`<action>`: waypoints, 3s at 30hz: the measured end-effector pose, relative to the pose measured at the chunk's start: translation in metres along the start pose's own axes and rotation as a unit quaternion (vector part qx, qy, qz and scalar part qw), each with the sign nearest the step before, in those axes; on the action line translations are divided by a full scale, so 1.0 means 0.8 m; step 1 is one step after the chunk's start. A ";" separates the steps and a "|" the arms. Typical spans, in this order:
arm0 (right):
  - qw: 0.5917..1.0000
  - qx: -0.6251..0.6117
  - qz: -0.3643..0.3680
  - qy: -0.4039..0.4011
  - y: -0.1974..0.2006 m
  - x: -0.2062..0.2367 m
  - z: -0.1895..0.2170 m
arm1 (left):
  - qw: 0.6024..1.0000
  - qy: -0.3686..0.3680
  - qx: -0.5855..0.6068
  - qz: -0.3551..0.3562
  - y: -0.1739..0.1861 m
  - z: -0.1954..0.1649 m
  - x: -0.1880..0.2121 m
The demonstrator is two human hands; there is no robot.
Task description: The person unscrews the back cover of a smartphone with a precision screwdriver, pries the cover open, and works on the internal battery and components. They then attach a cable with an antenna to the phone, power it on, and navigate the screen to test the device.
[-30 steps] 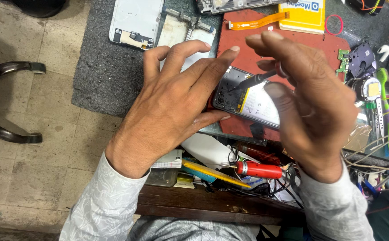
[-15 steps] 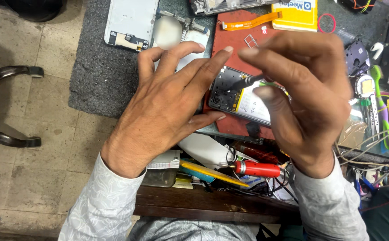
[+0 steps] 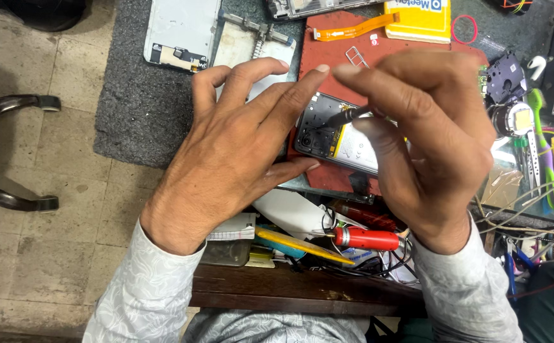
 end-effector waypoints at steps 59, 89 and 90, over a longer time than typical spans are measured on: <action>0.984 0.098 0.143 -0.025 0.079 0.101 -0.025 | 0.973 -0.181 -0.106 0.098 -0.036 -0.079 -0.046; 0.800 -0.484 -0.110 -0.338 0.058 0.123 -0.026 | 0.560 0.134 0.817 0.010 -0.083 -0.125 -0.076; 0.801 -0.486 -0.109 -0.331 0.052 0.127 -0.026 | 0.546 0.146 0.825 -0.009 -0.089 -0.123 -0.077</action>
Point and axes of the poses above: each hand's wrist, its own x-axis away from the middle knuckle, its own y-axis out of the back of the hand, z = x × y, the point moved 3 cm from there along -x, towards the middle knuckle, and after that the axes turned 2 degrees about -x, right-handed, at the moved point
